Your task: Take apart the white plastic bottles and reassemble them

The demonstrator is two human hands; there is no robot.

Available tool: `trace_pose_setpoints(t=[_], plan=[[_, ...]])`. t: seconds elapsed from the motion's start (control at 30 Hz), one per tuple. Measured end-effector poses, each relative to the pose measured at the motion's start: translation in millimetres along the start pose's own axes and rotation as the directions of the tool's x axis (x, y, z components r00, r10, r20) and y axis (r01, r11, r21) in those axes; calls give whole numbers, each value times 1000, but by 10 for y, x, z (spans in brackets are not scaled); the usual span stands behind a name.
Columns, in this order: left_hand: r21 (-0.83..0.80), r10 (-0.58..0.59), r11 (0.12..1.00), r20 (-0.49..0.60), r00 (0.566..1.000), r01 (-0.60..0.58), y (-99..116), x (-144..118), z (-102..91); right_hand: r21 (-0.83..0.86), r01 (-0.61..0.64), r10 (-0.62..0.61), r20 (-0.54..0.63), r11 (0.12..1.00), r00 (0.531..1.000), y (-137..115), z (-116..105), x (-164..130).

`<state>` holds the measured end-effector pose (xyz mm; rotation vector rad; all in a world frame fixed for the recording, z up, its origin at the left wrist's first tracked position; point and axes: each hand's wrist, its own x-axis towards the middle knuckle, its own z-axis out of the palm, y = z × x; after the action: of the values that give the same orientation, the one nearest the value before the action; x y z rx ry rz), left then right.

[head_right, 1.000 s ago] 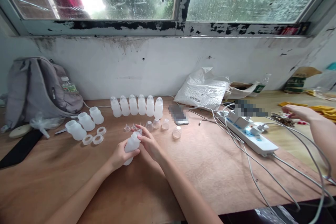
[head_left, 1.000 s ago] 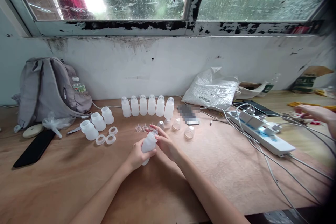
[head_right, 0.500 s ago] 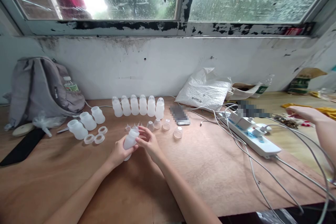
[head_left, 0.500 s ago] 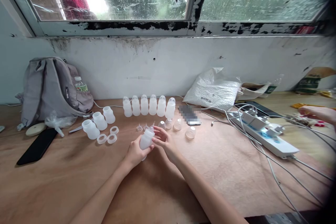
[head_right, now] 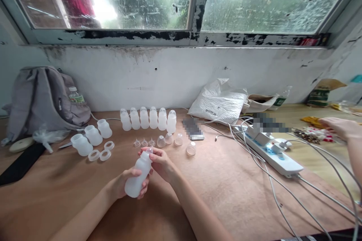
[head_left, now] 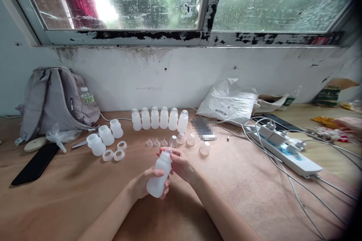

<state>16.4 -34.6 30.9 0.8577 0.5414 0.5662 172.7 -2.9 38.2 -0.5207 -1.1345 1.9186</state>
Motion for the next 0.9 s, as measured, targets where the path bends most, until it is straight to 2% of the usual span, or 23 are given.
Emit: trace_pose_setpoints(t=[0.07, 0.17, 0.3, 0.47, 0.53, 0.63, 0.67, 0.7, 0.73, 0.77, 0.83, 0.87, 0.9], plan=[[90, 49, 995, -136, 989, -37, 12, 26, 38, -25, 31, -32, -70, 999, 997, 1, -5, 21], [206, 109, 977, -249, 962, -57, 33, 53, 85, -53, 59, -65, -103, 997, 993, 2, -2, 34], [327, 197, 940, -297, 934, -94, 41, 85, 148, -124, 106, -122, -130, 987, 984, -3, 10, 19], [388, 265, 914, -357, 896, -116, -20, 138, 203, -154, 130, -156, -165, 980, 974, 16, 22, 3], [494, 361, 859, -391, 847, -138, -63, 153, 184, -188, 139, -169, -159, 972, 973, 31, 14, 7], [690, 560, 704, -398, 726, -165, -116, 171, 101, -364, 175, -243, -150, 915, 958, 57, -37, 29], [718, 594, 675, -392, 702, -171, -127, 179, 67, -469, 193, -302, -167, 862, 939, 67, -68, 41], [718, 600, 673, -386, 701, -180, -135, 188, 34, -592, 207, -387, -195, 779, 901, 76, -105, 54], [692, 583, 695, -384, 716, -195, -139, 198, 6, -718, 204, -494, -219, 665, 842, 83, -150, 67], [647, 553, 732, -384, 739, -212, -141, 208, -15, -831, 174, -607, -227, 529, 762, 87, -201, 79], [546, 495, 802, -380, 782, -242, -141, 223, -35, -965, 30, -788, -193, 259, 585, 78, -315, 97], [511, 476, 823, -379, 793, -250, -140, 226, -34, -985, -67, -836, -172, 161, 521, 66, -376, 100], [491, 468, 833, -378, 799, -256, -139, 226, -29, -981, -173, -863, -166, 93, 476, 49, -438, 100]])
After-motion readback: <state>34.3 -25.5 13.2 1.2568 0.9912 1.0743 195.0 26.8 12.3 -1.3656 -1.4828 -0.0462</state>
